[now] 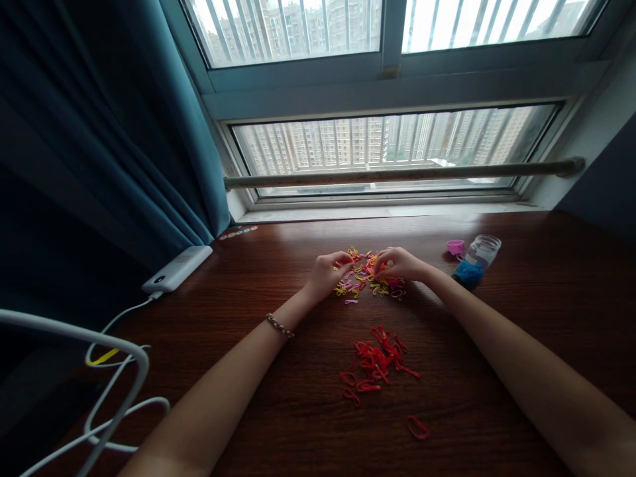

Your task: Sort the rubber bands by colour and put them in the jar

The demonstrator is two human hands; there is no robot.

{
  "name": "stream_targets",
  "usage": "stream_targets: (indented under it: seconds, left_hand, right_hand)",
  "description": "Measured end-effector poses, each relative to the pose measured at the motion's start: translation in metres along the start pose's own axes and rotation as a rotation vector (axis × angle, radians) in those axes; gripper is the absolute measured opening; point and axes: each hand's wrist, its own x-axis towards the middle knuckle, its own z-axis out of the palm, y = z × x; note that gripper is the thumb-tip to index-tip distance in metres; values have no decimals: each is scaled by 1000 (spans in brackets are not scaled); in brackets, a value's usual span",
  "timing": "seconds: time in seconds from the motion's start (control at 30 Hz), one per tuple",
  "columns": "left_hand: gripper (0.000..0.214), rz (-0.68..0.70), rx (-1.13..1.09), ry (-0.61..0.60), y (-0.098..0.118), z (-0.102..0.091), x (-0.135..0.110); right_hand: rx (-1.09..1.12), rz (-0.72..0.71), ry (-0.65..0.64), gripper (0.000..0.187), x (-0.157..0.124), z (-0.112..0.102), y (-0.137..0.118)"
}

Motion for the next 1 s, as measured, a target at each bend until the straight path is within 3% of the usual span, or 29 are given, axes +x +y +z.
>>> stream_targets:
  seconds: [0.23, 0.5, 1.0]
  left_hand:
    - [17, 25, -14, -59, 4, -2, -1]
    - [20, 35, -68, -104, 12, -1, -1]
    - [19, -5, -83, -115, 14, -6, 2]
  right_hand:
    - [217, 113, -1, 24, -1, -4, 2]
    - [488, 104, -24, 26, -5, -9, -5]
    - [667, 212, -23, 33, -5, -13, -18]
